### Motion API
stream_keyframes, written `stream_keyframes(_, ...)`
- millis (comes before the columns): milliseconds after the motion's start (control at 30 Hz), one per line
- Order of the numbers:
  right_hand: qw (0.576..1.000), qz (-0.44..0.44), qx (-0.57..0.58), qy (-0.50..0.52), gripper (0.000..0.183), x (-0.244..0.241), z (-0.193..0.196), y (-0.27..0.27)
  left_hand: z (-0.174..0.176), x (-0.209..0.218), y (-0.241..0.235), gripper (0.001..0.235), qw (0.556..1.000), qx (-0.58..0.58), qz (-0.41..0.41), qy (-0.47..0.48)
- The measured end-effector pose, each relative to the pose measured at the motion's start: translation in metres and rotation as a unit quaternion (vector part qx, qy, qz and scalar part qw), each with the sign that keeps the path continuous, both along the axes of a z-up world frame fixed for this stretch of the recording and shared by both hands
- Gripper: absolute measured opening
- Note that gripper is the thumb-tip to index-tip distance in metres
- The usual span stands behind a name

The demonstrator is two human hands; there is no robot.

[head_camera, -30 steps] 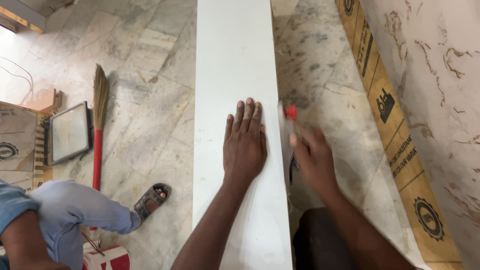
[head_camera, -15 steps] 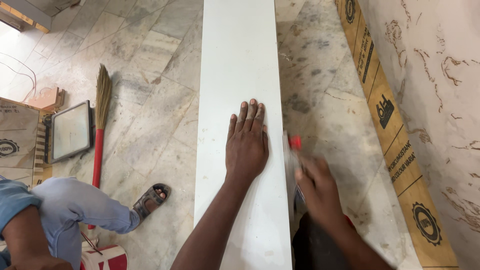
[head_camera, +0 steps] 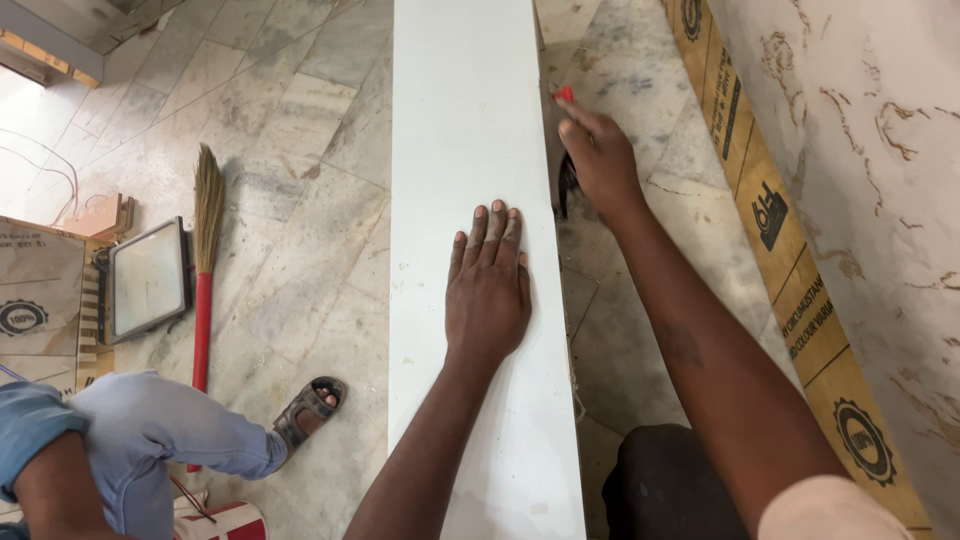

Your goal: The person uses a hand scraper to smooth the surface of a long white plastic sheet placed on the floor. They repeatedly scrape along the edges and surface, occasionally wiping away debris with their hand.

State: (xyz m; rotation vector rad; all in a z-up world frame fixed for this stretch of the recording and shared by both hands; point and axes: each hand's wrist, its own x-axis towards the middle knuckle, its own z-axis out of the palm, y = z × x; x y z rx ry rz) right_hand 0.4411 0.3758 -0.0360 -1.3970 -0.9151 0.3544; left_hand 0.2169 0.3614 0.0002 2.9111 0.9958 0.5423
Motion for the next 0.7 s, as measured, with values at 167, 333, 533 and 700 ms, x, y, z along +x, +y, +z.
stream_keyframes(167,0.999,0.018,-0.027,0.031,0.048,-0.003,-0.017,-0.009,0.003,-0.001,0.0,0.054,1.0,-0.022,0.006,0.002)
stream_keyframes(333,0.941,-0.014,-0.005,0.338,0.052,-0.066,-0.042,-0.099,0.012,-0.001,-0.005,0.075,1.0,-0.024,-0.006,-0.013)
stream_keyframes(533,0.915,-0.065,-0.066,0.392,0.049,-0.086,-0.046,-0.156,0.027,0.035,-0.016,0.092,0.98,-0.073,0.104,0.155)
stream_keyframes(700,0.923,-0.07,-0.043,0.377,0.048,-0.081,-0.041,-0.167,0.037,0.042,-0.028,0.09,0.979,-0.106,0.107,0.137)
